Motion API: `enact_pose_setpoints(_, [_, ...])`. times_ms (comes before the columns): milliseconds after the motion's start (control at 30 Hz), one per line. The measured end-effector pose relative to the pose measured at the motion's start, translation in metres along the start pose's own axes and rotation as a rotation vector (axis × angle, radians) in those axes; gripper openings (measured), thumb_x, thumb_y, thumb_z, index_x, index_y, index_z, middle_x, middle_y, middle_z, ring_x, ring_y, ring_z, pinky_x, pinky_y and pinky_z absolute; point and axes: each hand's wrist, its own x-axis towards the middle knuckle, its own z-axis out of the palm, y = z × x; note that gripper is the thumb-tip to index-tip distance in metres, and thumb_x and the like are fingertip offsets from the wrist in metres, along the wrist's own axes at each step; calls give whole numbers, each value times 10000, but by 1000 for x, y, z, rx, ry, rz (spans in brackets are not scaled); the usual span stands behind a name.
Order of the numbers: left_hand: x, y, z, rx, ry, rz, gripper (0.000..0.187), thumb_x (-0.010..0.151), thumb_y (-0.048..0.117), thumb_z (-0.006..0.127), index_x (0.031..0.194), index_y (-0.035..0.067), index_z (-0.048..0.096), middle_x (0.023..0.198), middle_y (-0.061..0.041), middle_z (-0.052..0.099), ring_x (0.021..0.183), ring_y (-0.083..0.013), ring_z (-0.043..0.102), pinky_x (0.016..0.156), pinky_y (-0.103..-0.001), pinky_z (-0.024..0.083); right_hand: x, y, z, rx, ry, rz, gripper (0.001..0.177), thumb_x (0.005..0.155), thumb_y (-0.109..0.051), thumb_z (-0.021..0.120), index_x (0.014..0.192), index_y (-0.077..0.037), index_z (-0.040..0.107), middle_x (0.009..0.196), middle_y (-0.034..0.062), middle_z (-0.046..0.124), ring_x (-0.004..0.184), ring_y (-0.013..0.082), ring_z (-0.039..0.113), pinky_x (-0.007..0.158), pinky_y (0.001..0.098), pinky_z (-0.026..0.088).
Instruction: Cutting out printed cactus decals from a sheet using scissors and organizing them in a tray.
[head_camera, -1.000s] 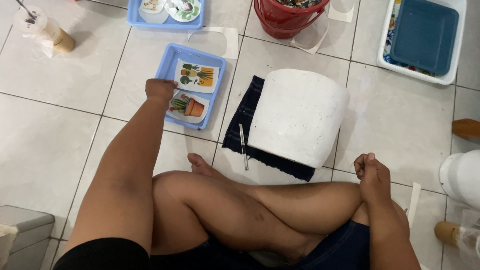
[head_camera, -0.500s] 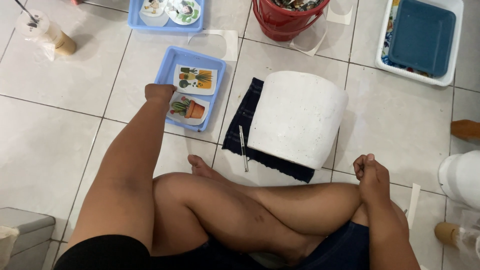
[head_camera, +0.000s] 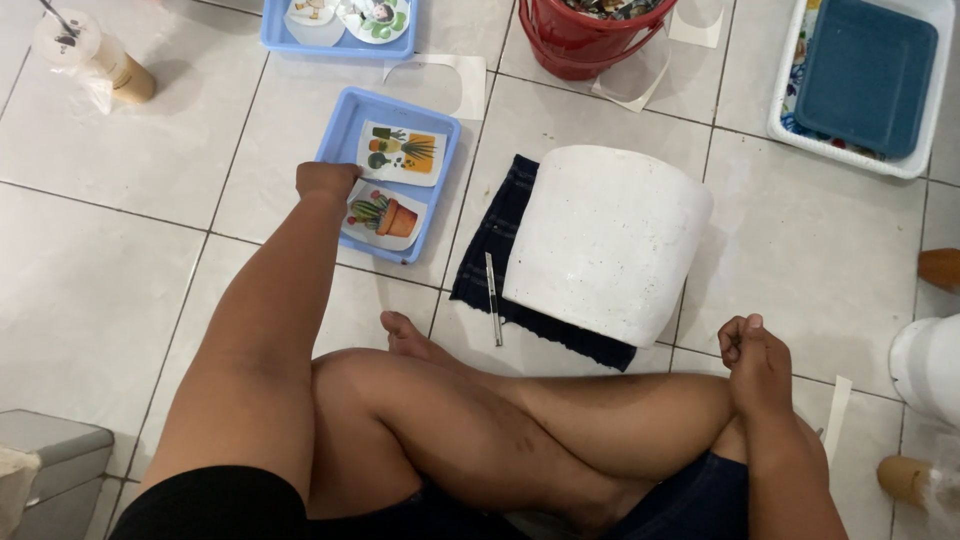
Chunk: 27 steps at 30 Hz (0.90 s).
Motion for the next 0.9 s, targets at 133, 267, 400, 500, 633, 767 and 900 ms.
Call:
enact_pose_setpoints(133, [21, -6, 8, 66, 2, 35, 583, 755, 289, 935, 1211, 91, 631, 1187, -106, 730, 1049, -294, 745, 829, -368, 664, 2, 2, -2, -29, -19, 2, 730, 1218, -535, 235, 746, -69, 540, 690, 21, 418, 670, 164, 356, 659, 311, 276])
enact_pose_setpoints(267, [7, -3, 1, -26, -24, 5, 323, 787, 218, 770, 1038, 106, 600, 975, -73, 670, 850, -242, 646, 689, -350, 553, -3, -5, -2, -17, -9, 1, 736, 1218, -549, 239, 741, -71, 532, 690, 24, 429, 675, 157, 367, 664, 306, 283])
enact_pose_setpoints(400, [-5, -1, -4, -116, -53, -24, 115, 845, 166, 681, 842, 133, 571, 681, -18, 600, 639, -150, 534, 592, -300, 459, -3, -3, -3, -13, -4, -9, 782, 1194, -653, 236, 754, -87, 547, 684, 13, 432, 670, 149, 374, 658, 298, 292])
enact_pose_setpoints(500, [2, -3, 1, -181, -57, -48, 207, 826, 150, 788, 916, 104, 607, 754, -54, 651, 681, -176, 602, 603, -319, 513, -3, -4, -2, 12, 4, -4, 740, 1206, -593, 249, 751, -87, 540, 683, 9, 421, 672, 141, 365, 661, 292, 283])
enact_pose_setpoints(633, [7, -14, 11, -187, -61, -41, 382, 807, 178, 862, 1108, 78, 649, 975, -119, 749, 823, -263, 747, 641, -382, 618, 1, 17, -6, 29, 3, 23, 701, 1221, -522, 250, 757, -89, 549, 711, 9, 448, 700, 142, 383, 679, 294, 294])
enact_pose_setpoints(767, [23, 0, 10, -76, -44, 89, 603, 707, 214, 934, 1230, 5, 720, 1103, -198, 774, 918, -347, 775, 577, -522, 665, 18, 27, -3, -31, 7, 18, 727, 1248, -497, 233, 768, -78, 583, 710, 61, 500, 688, 214, 429, 685, 375, 315])
enact_pose_setpoints(900, [-19, -2, -5, -127, -145, 240, 230, 874, 204, 808, 1095, 142, 825, 1127, -79, 787, 1018, -281, 735, 800, -393, 649, 4, 14, -6, -21, -4, -1, 709, 1245, -469, 246, 746, -47, 519, 707, 48, 427, 696, 204, 370, 672, 356, 282])
